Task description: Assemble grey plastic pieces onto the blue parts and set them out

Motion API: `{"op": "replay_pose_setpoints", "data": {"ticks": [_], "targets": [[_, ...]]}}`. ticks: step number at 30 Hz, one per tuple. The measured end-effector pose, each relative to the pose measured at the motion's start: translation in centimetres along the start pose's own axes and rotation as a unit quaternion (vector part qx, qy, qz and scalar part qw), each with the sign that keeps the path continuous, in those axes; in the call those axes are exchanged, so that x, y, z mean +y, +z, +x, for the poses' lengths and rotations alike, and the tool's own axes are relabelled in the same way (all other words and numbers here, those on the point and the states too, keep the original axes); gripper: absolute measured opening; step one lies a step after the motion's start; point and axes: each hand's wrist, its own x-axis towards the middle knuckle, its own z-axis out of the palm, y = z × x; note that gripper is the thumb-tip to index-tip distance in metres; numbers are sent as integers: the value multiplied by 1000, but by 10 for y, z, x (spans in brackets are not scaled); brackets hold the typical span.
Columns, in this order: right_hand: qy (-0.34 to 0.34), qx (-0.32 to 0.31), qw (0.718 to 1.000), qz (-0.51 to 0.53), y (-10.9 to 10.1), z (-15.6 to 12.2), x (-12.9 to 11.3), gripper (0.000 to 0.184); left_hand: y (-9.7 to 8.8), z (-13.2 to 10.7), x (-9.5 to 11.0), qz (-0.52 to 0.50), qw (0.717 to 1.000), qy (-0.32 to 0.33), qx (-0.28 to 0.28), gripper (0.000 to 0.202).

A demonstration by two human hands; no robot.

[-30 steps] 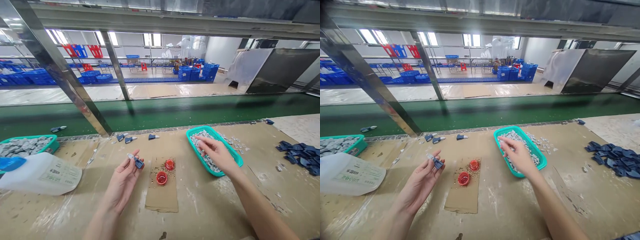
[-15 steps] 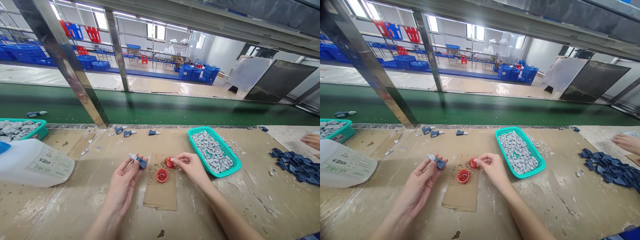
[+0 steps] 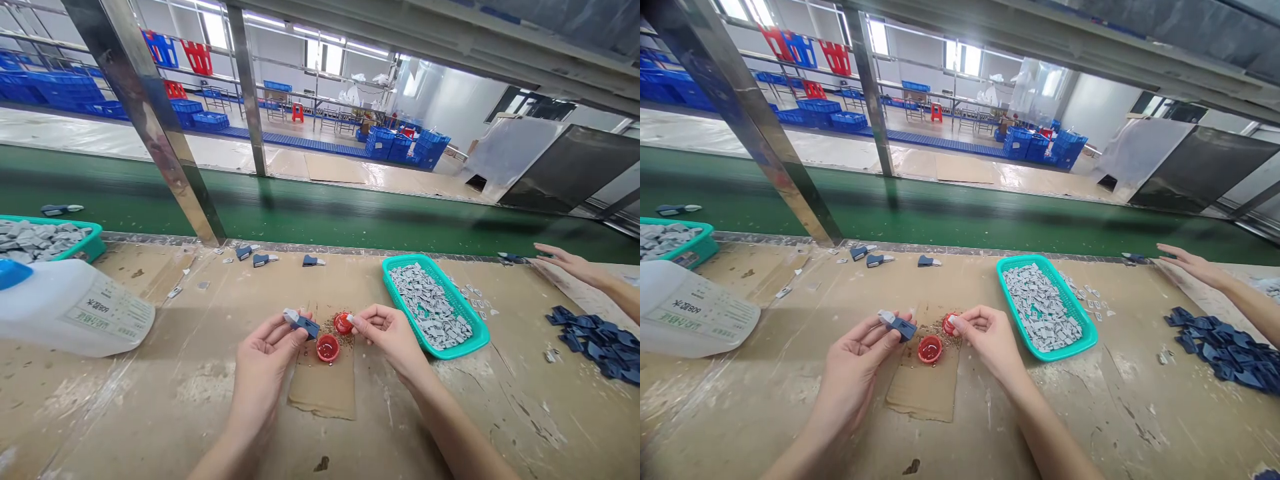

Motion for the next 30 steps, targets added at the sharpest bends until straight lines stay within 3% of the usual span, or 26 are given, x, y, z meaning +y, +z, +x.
{"op": "replay_pose_setpoints", "data": {"ticks": [8,14,22,27,30], "targets": [[-22,-76,994,76,15,-22,-23,24,16,-11,-2,31,999,6,-9,32],[13,-99,991,88,20,-21,-21,27,18,-12,0,37,999,-3,-6,31],[51,-142,983,103,19,-23,-15,38,17,-21,-4,79,996,31,-25,20],[10,-142,987,68,26,-30,-19,32,17,-21,-6,82,993,10,-83,45],[-7,-151,987,45,15,-25,-27,29,23,-23,-4,86,993,-6,-77,51]]}}
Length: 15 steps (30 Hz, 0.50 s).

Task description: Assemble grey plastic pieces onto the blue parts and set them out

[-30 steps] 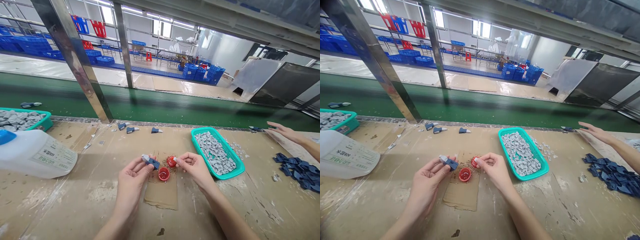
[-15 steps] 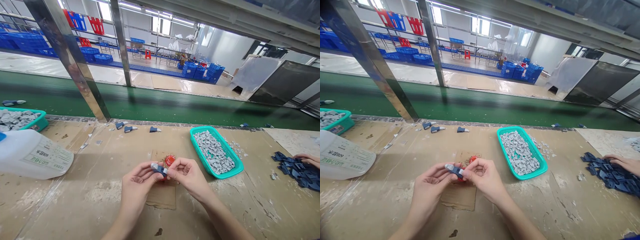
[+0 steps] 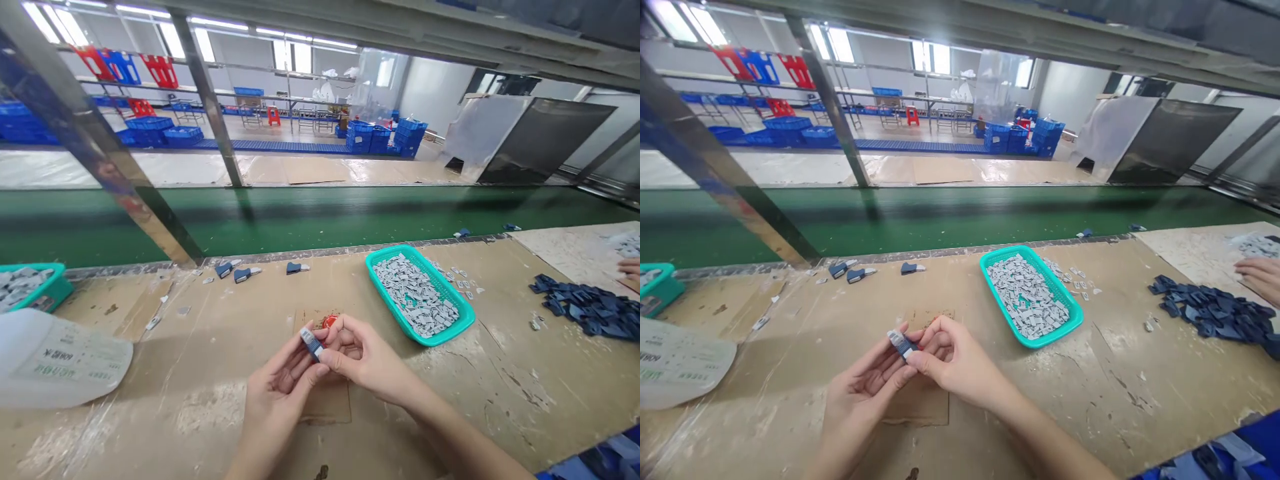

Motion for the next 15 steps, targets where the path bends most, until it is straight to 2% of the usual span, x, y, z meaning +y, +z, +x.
{"op": "replay_pose_setpoints", "data": {"ticks": [1,3,4,6,8,9,11,13,15], "targets": [[-10,16,999,-28,-11,0,-3,27,2,-1,1,7,1000,12,14,51],[-43,118,984,-125,-45,-1,-9,28,4,-2,6,44,995,67,57,53],[-62,204,958,-191,-66,-2,-11,30,3,-2,9,69,989,102,83,54],[-54,345,869,-351,-106,-7,-11,27,-1,3,17,116,972,156,130,53],[15,361,801,-478,-134,-10,-7,23,-9,17,28,146,962,180,147,48],[52,342,783,-517,-142,-10,-5,20,-13,28,34,158,958,194,141,44],[108,296,776,-547,-146,-6,0,15,-22,59,44,210,941,240,116,37],[139,276,778,-547,-139,2,4,12,-28,99,54,334,892,292,83,36],[167,281,772,-546,-129,9,5,12,-31,144,62,506,809,296,34,39]]}}
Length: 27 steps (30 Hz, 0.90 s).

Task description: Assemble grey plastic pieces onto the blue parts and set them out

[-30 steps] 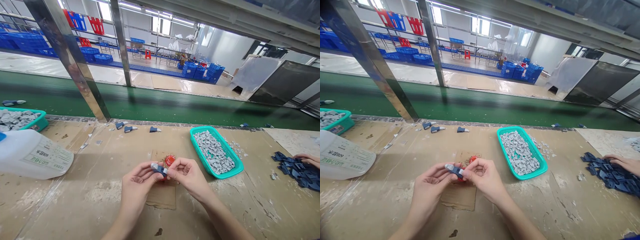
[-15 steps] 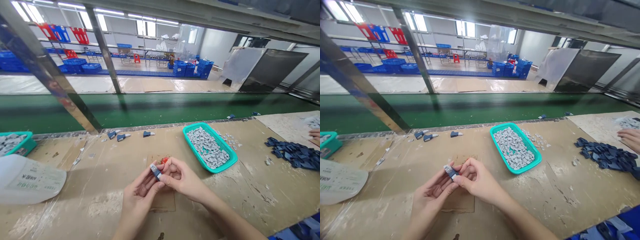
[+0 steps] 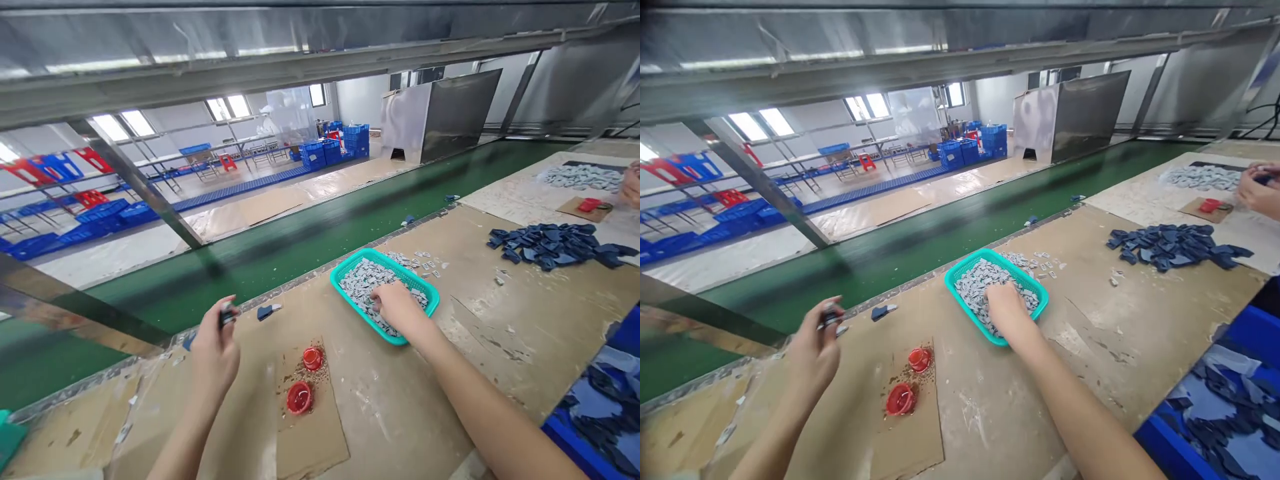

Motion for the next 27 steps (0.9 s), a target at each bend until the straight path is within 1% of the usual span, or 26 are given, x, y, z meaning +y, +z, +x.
{"op": "replay_pose_setpoints", "data": {"ticks": [1,2,4,5,7,9,11,13,16,18,20,23,25,27], "targets": [[13,-1,1000,-7,2,-1,-5,12,5,20,-10,34,998,11,-43,40],[21,0,1000,-14,3,-2,-9,13,9,38,-18,58,996,15,-71,40],[28,4,999,-24,5,-3,-14,13,17,68,-33,89,990,7,-107,39],[27,6,999,-27,5,-4,-16,14,20,79,-39,101,988,0,-118,39],[26,9,999,-33,6,-5,-17,16,26,92,-46,115,984,-12,-133,39],[23,11,999,-40,7,-5,-17,21,31,93,-47,116,984,-15,-131,41],[18,16,999,-48,9,-6,-17,26,36,86,-45,110,987,-7,-115,44],[16,22,998,-55,10,-6,-17,26,39,73,-40,98,990,8,-106,45],[24,27,997,-61,12,-7,-16,22,43,49,-33,67,989,19,-130,39],[31,27,997,-64,13,-7,-14,21,45,35,-30,39,988,12,-149,35],[35,26,997,-68,13,-8,-13,22,45,23,-28,4,988,-9,-154,32],[36,33,996,-76,15,-10,-14,28,41,7,-19,-62,986,-62,-140,27],[35,42,995,-79,16,-10,-14,33,33,-7,-7,-120,978,-108,-130,28],[34,53,995,-79,17,-9,-13,35,20,-26,10,-183,963,-143,-135,35]]}}
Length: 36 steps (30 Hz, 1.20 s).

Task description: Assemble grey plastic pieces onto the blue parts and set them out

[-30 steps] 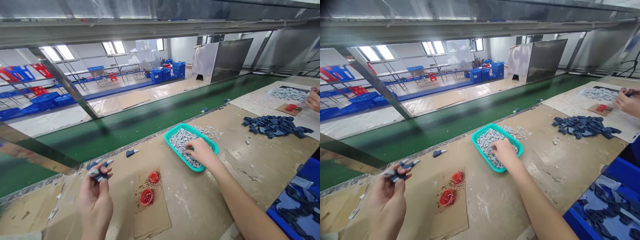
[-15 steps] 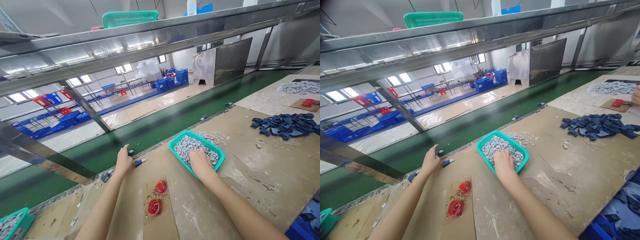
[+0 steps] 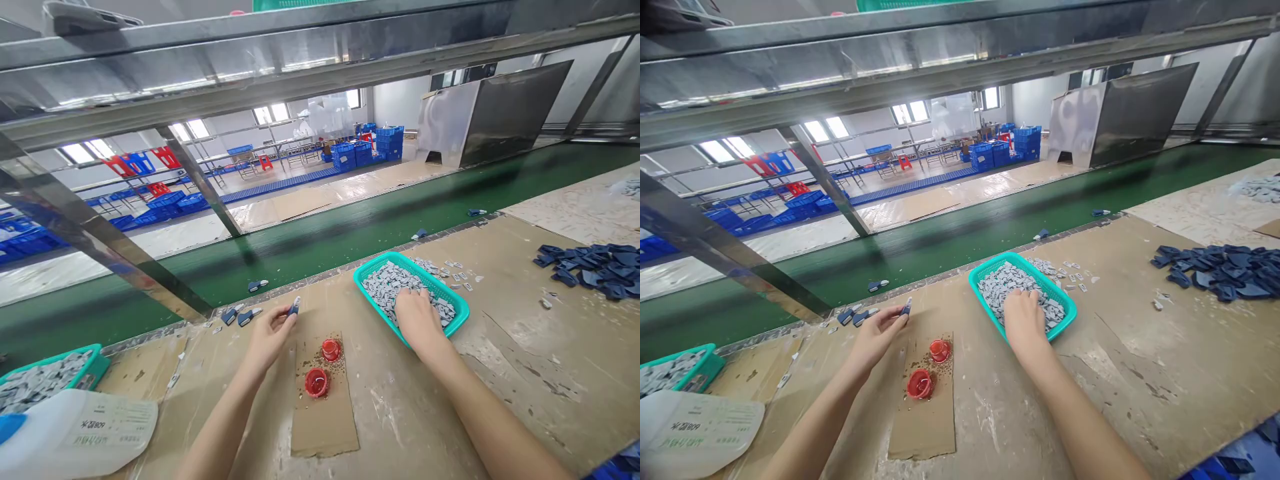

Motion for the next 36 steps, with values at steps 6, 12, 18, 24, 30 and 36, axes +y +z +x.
{"op": "replay_pose_setpoints", "data": {"ticks": [6,12,18,24,30,36], "targets": [[-35,68,996,42,-7,-3,0,31,-12,-70,23,-309,943,-127,9,39],[-128,-22,876,465,0,-44,-31,34,-9,-85,-6,-409,894,-152,102,46],[-98,-179,762,614,27,-56,-55,40,0,-88,-15,-410,890,-165,110,49],[-57,-201,766,608,29,-52,-57,40,2,-94,-12,-400,899,-155,87,52],[-34,-239,765,597,35,-52,-56,42,6,-95,-11,-389,906,-146,76,45],[-32,-213,782,586,36,-51,-59,41,6,-97,-9,-375,917,-123,63,33]]}}
